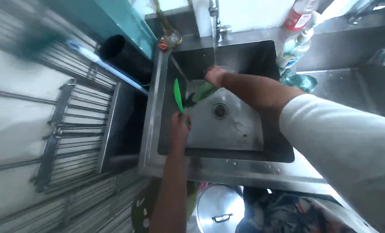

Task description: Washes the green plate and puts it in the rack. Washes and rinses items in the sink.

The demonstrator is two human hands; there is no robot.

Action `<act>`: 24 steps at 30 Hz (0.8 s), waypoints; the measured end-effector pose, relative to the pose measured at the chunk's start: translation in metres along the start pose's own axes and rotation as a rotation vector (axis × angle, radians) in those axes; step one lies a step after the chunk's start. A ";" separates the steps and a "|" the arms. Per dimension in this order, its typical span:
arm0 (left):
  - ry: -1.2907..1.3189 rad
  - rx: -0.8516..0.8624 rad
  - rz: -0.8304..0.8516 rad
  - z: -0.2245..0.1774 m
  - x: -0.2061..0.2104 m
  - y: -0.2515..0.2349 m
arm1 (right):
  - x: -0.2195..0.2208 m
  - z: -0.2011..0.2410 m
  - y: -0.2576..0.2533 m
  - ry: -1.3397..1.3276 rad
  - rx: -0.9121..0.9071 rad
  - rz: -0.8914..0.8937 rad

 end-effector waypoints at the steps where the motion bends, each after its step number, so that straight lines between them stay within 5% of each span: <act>1: -0.002 -0.002 -0.001 0.002 -0.003 0.002 | -0.002 -0.004 0.001 0.002 -0.011 -0.031; 14: 0.139 -0.016 0.022 0.021 0.015 0.001 | 0.019 -0.020 0.102 0.071 -0.322 -0.563; 21: 0.157 -0.069 0.030 0.022 0.030 -0.001 | 0.030 -0.019 0.129 0.035 -0.358 -0.684; 24: 0.209 -0.100 0.007 0.026 0.040 -0.002 | 0.024 -0.023 0.135 -0.079 -0.227 -0.742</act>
Point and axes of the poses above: each hand's wrist, its own y-axis away from the middle knuckle, its own x-axis out of the palm, z = x × y, the point moved 6 cm from there along -y, towards the middle knuckle, and after that the axes turned 6 degrees about -z, right-handed, at the moved point
